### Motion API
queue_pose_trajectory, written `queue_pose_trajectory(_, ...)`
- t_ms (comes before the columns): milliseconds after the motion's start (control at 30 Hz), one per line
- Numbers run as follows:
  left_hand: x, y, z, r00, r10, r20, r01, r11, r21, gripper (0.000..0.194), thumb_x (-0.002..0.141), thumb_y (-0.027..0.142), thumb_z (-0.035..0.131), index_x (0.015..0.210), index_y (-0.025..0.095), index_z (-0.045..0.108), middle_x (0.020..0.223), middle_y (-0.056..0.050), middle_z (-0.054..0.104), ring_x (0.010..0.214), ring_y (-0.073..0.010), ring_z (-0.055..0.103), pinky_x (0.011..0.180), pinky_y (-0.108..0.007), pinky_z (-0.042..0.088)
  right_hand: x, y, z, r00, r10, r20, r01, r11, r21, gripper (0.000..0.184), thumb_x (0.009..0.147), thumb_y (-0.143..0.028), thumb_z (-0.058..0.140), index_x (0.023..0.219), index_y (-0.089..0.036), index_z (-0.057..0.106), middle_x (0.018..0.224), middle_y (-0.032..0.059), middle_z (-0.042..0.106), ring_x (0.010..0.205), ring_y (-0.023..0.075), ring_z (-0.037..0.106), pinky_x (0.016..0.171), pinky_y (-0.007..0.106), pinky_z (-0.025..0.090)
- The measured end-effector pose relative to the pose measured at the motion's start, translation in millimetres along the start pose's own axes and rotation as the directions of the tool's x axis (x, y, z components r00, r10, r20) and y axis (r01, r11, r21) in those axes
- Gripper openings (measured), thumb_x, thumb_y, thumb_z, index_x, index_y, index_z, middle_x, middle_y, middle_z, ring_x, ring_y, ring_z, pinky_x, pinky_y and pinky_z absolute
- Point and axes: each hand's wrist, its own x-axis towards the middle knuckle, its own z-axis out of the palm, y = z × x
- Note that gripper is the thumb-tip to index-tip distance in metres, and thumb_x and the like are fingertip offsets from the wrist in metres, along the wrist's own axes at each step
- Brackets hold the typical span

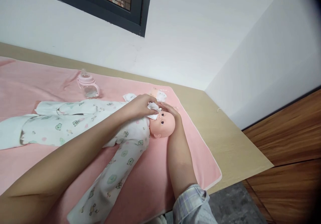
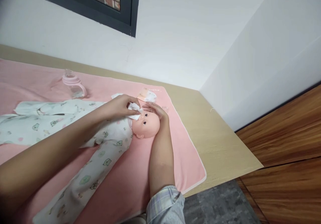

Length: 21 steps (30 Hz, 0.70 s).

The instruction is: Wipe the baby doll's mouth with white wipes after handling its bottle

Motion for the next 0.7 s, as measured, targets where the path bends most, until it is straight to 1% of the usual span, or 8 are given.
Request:
queue_pose_trajectory(67,0,1,0.4,1.000,-0.012,-0.014,0.012,1.000,0.015,0.021,0.074,0.033,0.065,0.087,0.018,0.072,0.075,0.000,0.068,0.067,-0.0188,0.059,0.061,-0.026,0.037,2,1,-1,1.000,-0.006,0.010,0.006,1.000,0.009,0.029,0.082,-0.035,0.066,0.109,-0.025,0.065,0.120,0.0029,0.070,0.121,0.0216,0.061,0.111,0.041,0.044)
queue_pose_trajectory(167,0,2,0.8,0.999,-0.031,-0.016,0.031,0.999,0.027,0.022,0.074,0.034,0.064,0.086,0.018,0.072,0.074,-0.001,0.068,0.067,-0.0198,0.060,0.062,-0.027,0.038,0,-1,2,1.000,0.001,-0.005,-0.001,1.000,-0.001,0.027,0.083,-0.035,0.064,0.109,-0.025,0.065,0.116,0.0026,0.072,0.120,0.0214,0.061,0.111,0.041,0.044)
queue_pose_trajectory(333,2,-2,1.5,1.000,-0.018,-0.021,0.019,0.999,0.043,0.023,0.074,0.035,0.064,0.086,0.017,0.071,0.079,-0.002,0.069,0.074,-0.0218,0.061,0.063,-0.027,0.037,-10,-8,10,0.999,-0.007,-0.045,0.005,0.999,-0.038,0.022,0.083,-0.033,0.064,0.104,-0.025,0.065,0.106,0.0018,0.074,0.118,0.0210,0.062,0.112,0.040,0.044)
queue_pose_trajectory(400,2,-4,0.1,1.000,-0.017,-0.023,0.018,0.998,0.058,0.023,0.075,0.036,0.063,0.086,0.017,0.071,0.078,-0.001,0.068,0.073,-0.0211,0.060,0.062,-0.027,0.036,-10,-8,8,0.999,0.002,-0.053,-0.004,0.999,-0.035,0.021,0.082,-0.033,0.065,0.102,-0.025,0.066,0.104,0.0017,0.074,0.117,0.0207,0.062,0.112,0.039,0.043)
queue_pose_trajectory(500,0,-6,-6.0,1.000,-0.016,-0.012,0.016,0.998,0.061,0.024,0.078,0.038,0.061,0.086,0.017,0.071,0.080,-0.001,0.068,0.070,-0.0194,0.057,0.062,-0.027,0.035,-1,-3,0,0.999,0.031,-0.038,-0.031,0.999,0.019,0.023,0.083,-0.034,0.064,0.104,-0.025,0.066,0.104,0.0021,0.073,0.112,0.0208,0.065,0.111,0.041,0.045)
queue_pose_trajectory(600,-3,-7,-15.2,0.997,-0.008,0.082,0.004,0.999,0.050,0.027,0.080,0.040,0.059,0.089,0.017,0.070,0.081,-0.002,0.067,0.069,-0.0187,0.056,0.060,-0.026,0.035,8,3,-8,0.999,0.046,-0.014,-0.046,0.998,0.035,0.025,0.083,-0.034,0.064,0.106,-0.024,0.065,0.106,0.0024,0.073,0.111,0.0203,0.065,0.109,0.041,0.046)
queue_pose_trajectory(700,-6,-6,-22.0,0.983,0.008,0.185,-0.018,0.998,0.054,0.028,0.080,0.039,0.059,0.091,0.017,0.071,0.081,-0.001,0.067,0.067,-0.0180,0.056,0.058,-0.026,0.034,11,6,-10,0.999,0.048,0.001,-0.048,0.998,0.051,0.027,0.083,-0.035,0.065,0.107,-0.023,0.065,0.106,0.0029,0.073,0.109,0.0197,0.067,0.110,0.040,0.046)
